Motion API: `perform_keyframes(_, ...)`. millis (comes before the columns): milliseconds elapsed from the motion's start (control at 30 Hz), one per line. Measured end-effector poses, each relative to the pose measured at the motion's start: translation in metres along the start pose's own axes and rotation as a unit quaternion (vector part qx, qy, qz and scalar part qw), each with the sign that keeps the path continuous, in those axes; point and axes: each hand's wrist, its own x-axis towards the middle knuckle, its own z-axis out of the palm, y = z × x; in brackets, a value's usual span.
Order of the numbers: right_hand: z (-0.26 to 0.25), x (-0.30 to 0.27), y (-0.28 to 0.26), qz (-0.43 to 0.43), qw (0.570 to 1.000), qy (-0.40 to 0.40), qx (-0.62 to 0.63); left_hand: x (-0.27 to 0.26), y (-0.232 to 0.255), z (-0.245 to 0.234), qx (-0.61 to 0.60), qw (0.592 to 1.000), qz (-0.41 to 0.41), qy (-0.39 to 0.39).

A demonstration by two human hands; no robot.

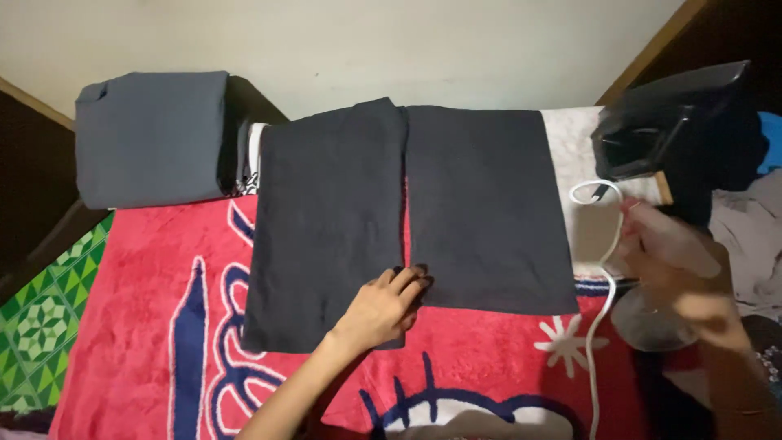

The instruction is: Ironing a pair of dark pants on a flat surface using a spray bottle and an iron.

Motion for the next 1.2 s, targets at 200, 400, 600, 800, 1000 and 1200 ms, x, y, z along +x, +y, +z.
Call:
perform_keyframes(200, -0.041, -0.007, 0.068, -0.086, 0.958, -0.132, 0.240, -0.009, -0.025, 0.040, 0.037, 0.999, 0.002, 0.008)
perform_keyframes(400, 0.021, 0.008, -0.043, 0.000, 0.982, -0.056, 0.182, -0.022, -0.023, 0.053, 0.086, 0.993, 0.082, 0.013)
perform_keyframes(600, 0.097, 0.097, -0.180, 0.046, 0.863, 0.406, -0.297, -0.015, -0.020, 0.046, 0.055, 0.995, 0.072, 0.043)
perform_keyframes(800, 0.147, 0.157, -0.203, -0.057, 0.877, 0.306, -0.366, -0.017, -0.008, 0.033, -0.043, 0.997, 0.032, 0.049)
perform_keyframes(1000, 0.199, 0.189, -0.207, -0.168, 0.923, 0.303, -0.170, -0.002, 0.010, -0.005, -0.210, 0.970, -0.091, 0.079)
perform_keyframes(1200, 0.283, 0.234, -0.208, -0.329, 0.902, 0.275, -0.058, 0.033, 0.025, -0.007, -0.103, 0.952, -0.128, 0.258)
